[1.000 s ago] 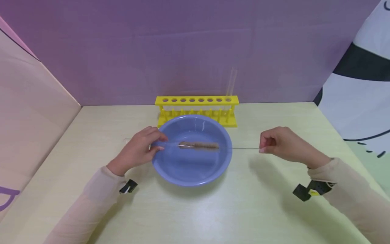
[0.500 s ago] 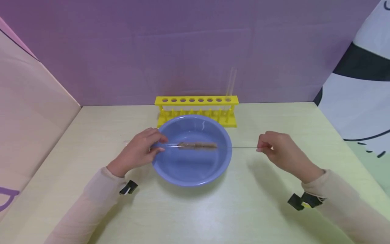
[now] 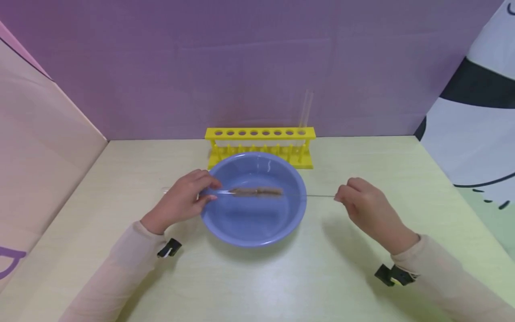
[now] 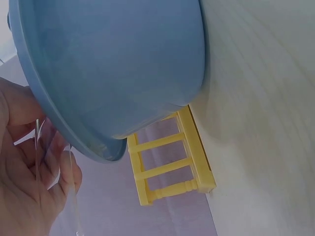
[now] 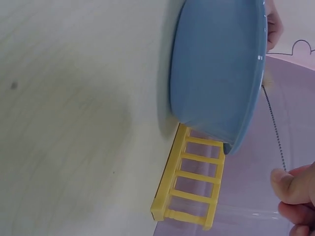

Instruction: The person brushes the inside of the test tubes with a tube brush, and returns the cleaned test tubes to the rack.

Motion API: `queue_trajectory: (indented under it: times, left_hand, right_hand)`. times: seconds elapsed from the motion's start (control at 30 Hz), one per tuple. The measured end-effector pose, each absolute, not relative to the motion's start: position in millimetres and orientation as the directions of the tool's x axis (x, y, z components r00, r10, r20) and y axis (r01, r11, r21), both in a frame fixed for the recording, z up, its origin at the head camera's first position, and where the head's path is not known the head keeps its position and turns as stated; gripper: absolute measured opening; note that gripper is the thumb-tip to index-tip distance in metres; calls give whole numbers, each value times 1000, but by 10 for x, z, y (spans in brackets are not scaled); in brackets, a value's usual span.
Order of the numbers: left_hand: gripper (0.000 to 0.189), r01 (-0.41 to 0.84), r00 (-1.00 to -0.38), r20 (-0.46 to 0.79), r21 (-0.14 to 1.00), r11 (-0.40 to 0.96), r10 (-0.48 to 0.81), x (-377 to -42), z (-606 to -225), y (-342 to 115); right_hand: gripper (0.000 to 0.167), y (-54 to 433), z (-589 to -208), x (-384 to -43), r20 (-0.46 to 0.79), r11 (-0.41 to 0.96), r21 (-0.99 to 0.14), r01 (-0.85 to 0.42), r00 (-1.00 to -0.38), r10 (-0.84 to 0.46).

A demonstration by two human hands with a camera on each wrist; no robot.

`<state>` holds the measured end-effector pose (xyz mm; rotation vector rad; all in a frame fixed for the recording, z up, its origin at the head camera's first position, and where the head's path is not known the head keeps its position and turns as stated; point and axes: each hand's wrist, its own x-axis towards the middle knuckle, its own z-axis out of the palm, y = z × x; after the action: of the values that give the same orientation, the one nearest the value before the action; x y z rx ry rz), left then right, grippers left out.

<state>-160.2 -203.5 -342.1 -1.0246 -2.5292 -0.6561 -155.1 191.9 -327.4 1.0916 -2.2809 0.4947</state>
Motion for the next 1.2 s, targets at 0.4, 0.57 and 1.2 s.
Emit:
queue_trajectory:
  times: [0.4, 0.57, 1.2]
  left_hand:
    - [23, 710, -695, 449, 302, 637, 562, -1591, -3419, -2034]
    - [23, 710, -696, 452, 315, 630, 558, -1591, -3423, -2027]
    - [22, 690, -720, 426, 347, 635, 548, -1572, -3398, -2006]
  right_hand:
    - [12, 1914, -3424, -1586, 732, 526, 70, -848, -314, -604]
    - [38, 1907, -3448, -1618, 776, 514, 146, -845, -225, -590]
    - [32, 1814, -3380, -1654, 845, 451, 288, -845, 3, -535]
